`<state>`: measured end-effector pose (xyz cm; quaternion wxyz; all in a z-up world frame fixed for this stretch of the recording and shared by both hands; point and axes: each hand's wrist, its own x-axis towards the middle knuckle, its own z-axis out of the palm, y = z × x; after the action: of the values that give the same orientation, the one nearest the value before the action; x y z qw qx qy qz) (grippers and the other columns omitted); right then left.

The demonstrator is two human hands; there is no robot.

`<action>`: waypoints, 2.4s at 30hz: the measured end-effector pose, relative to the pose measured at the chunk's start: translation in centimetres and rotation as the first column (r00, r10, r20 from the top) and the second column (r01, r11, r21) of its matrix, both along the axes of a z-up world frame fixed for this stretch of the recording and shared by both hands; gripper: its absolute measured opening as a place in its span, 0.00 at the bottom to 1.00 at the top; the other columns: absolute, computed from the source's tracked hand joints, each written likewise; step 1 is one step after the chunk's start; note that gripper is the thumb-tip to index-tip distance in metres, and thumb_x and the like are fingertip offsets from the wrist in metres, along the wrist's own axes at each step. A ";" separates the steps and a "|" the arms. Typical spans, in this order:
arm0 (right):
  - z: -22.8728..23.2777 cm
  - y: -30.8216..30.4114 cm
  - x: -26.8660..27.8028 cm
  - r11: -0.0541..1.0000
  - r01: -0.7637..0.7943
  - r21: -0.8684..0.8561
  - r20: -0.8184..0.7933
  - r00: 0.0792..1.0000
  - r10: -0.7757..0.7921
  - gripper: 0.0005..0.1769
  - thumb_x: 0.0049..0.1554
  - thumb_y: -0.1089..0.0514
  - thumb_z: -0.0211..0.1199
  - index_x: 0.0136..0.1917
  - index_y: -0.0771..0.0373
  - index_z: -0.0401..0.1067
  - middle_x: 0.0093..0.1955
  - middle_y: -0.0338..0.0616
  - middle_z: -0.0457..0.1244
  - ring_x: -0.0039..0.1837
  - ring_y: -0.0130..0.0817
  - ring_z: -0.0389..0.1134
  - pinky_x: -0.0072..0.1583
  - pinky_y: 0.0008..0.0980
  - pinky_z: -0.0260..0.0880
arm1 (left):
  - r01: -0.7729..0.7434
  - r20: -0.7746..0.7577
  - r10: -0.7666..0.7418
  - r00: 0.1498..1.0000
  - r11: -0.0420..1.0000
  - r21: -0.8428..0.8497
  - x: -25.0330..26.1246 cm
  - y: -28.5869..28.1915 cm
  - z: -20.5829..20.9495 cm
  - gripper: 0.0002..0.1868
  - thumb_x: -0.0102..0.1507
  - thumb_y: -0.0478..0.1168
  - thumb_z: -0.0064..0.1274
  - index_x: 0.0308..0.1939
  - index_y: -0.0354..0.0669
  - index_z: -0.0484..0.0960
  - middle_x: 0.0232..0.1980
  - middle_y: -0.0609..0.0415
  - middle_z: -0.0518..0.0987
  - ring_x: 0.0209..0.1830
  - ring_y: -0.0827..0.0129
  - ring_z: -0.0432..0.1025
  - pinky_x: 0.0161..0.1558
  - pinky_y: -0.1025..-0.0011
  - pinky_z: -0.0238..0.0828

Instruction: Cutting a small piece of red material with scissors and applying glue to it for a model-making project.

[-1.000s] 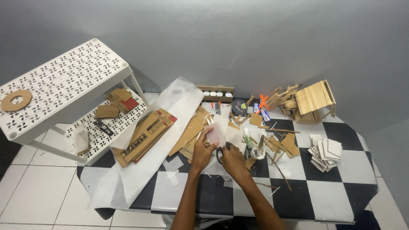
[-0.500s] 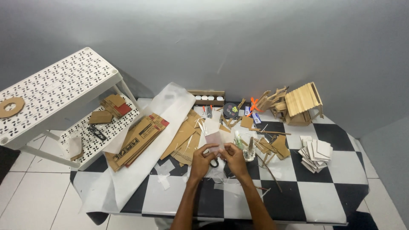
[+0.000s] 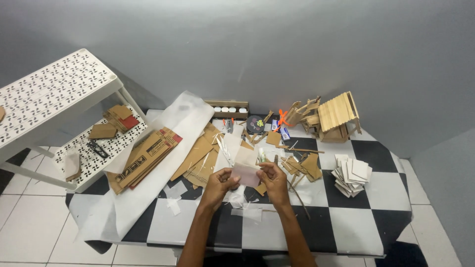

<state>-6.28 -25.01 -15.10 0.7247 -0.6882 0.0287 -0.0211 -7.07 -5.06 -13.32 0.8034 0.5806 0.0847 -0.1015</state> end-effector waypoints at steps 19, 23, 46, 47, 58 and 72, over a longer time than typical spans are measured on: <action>-0.2 3.9 0.9 0.971 -0.179 -0.156 -0.130 0.979 0.160 0.16 0.57 0.63 0.69 0.59 0.64 0.77 0.46 0.48 0.73 0.49 0.30 0.70 0.51 0.34 0.75 | 0.257 -0.205 -0.259 0.944 0.966 -0.035 -0.9 3.2 2.2 0.22 0.66 0.41 0.55 0.60 0.30 0.79 0.45 0.46 0.81 0.41 0.60 0.80 0.49 0.58 0.82; -2.7 5.0 1.2 0.974 -0.113 -0.198 -0.147 0.986 0.084 0.16 0.58 0.63 0.68 0.60 0.61 0.77 0.49 0.52 0.73 0.49 0.37 0.75 0.52 0.37 0.77 | 0.232 -0.223 -0.263 0.939 0.960 -0.154 -0.2 3.8 -0.7 0.22 0.68 0.38 0.51 0.61 0.22 0.75 0.46 0.36 0.84 0.44 0.53 0.81 0.50 0.53 0.81; -4.7 3.7 1.3 0.915 0.219 -0.340 -0.150 0.948 -0.282 0.19 0.63 0.56 0.61 0.64 0.68 0.73 0.56 0.56 0.65 0.46 0.40 0.71 0.42 0.34 0.75 | -0.007 -0.314 0.002 0.950 1.000 -0.015 2.1 1.7 -7.0 0.31 0.64 0.39 0.59 0.69 0.31 0.70 0.47 0.42 0.80 0.36 0.62 0.79 0.45 0.63 0.86; -5.1 3.4 1.5 0.857 0.243 -0.455 -0.081 0.947 -0.312 0.17 0.63 0.56 0.61 0.62 0.67 0.75 0.54 0.56 0.66 0.48 0.44 0.73 0.43 0.37 0.75 | -0.024 -0.313 0.022 0.950 1.000 -0.002 2.1 1.7 -7.4 0.30 0.64 0.39 0.58 0.68 0.31 0.70 0.47 0.41 0.79 0.36 0.62 0.79 0.45 0.63 0.86; -1.6 6.6 2.6 0.455 0.266 -0.850 0.094 0.926 -0.366 0.22 0.62 0.62 0.55 0.68 0.70 0.66 0.62 0.59 0.60 0.57 0.58 0.71 0.54 0.50 0.77 | -0.032 -0.127 0.052 0.991 0.987 0.157 1.2 2.2 -5.9 0.27 0.56 0.36 0.64 0.60 0.41 0.81 0.48 0.43 0.82 0.45 0.61 0.75 0.46 0.64 0.78; -3.0 6.1 4.0 0.567 0.378 -0.732 0.124 0.892 -0.434 0.24 0.57 0.60 0.62 0.67 0.60 0.70 0.55 0.49 0.63 0.58 0.52 0.70 0.56 0.51 0.71 | -0.023 0.060 0.000 0.998 0.927 0.375 3.1 2.3 -1.2 0.17 0.72 0.47 0.44 0.43 0.41 0.84 0.32 0.51 0.80 0.36 0.69 0.71 0.41 0.67 0.69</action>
<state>-2.29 -18.90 -18.10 0.3568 -0.8960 0.2000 -0.1726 -4.00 -2.73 -14.57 0.6804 0.7256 0.0821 -0.0614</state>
